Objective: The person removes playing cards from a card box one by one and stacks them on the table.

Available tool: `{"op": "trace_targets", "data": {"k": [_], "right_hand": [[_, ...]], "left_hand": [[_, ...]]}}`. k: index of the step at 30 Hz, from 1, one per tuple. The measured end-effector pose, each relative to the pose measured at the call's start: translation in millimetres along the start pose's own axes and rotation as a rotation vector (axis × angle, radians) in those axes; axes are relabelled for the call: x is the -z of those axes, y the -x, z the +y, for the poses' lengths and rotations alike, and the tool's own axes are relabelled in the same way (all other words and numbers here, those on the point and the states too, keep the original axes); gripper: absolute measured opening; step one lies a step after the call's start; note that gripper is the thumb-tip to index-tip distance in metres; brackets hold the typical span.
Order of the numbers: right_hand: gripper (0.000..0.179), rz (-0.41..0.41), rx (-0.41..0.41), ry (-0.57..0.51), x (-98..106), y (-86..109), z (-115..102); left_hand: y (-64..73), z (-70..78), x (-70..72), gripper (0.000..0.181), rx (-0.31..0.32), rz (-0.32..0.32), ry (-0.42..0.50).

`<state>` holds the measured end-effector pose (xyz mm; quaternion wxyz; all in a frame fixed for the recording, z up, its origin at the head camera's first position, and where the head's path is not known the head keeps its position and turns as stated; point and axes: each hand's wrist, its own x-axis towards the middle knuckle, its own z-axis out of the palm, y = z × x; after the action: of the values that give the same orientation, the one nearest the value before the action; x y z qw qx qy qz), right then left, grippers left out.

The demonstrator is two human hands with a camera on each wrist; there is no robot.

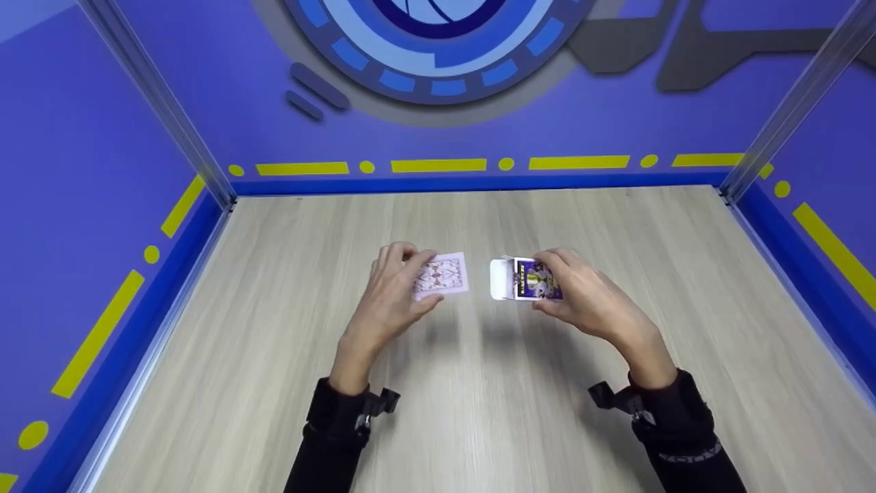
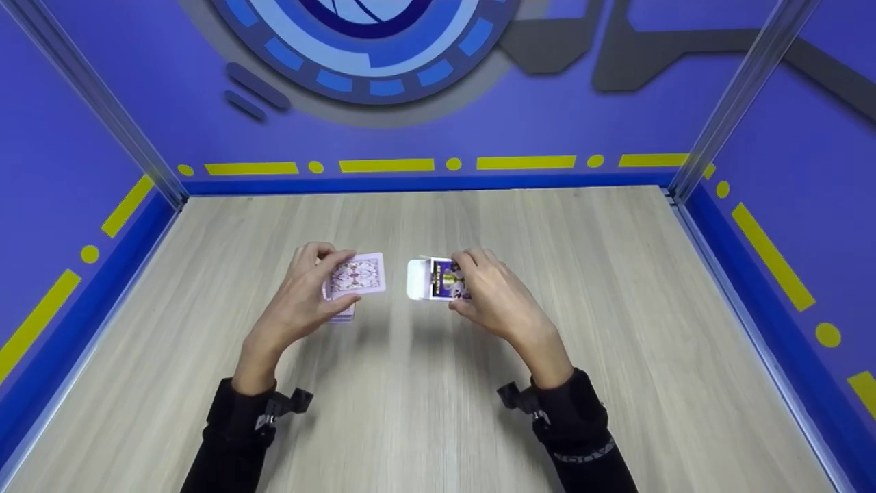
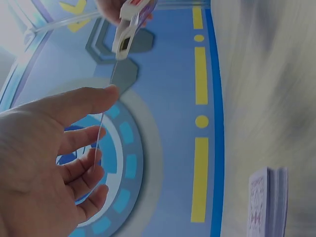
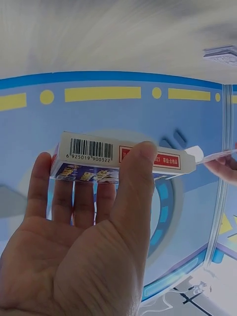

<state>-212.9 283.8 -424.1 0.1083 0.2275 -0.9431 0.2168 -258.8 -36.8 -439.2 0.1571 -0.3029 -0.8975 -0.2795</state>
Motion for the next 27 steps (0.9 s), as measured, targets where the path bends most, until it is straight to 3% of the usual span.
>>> {"op": "trace_targets", "data": {"k": [4,12,18,27], "right_hand": [[0.066,0.008,-0.009,-0.003,3,1.5,4],[0.065,0.023,-0.009,-0.027,4,2.7,9],[0.064,0.032,0.0,-0.043,4,2.9,8],[0.065,0.021,-0.013,-0.028,3,2.8,6]], "left_hand": [[1.4,-7.7,8.2,0.066,0.051,-0.01,-0.005],[6.7,-30.5,15.6,0.066,0.188,-0.108,-0.027],[10.9,-45.5,9.5,0.064,0.319,-0.237,-0.043],[12.0,-60.4,-4.9,0.064,0.381,-0.329,-0.052]]}}
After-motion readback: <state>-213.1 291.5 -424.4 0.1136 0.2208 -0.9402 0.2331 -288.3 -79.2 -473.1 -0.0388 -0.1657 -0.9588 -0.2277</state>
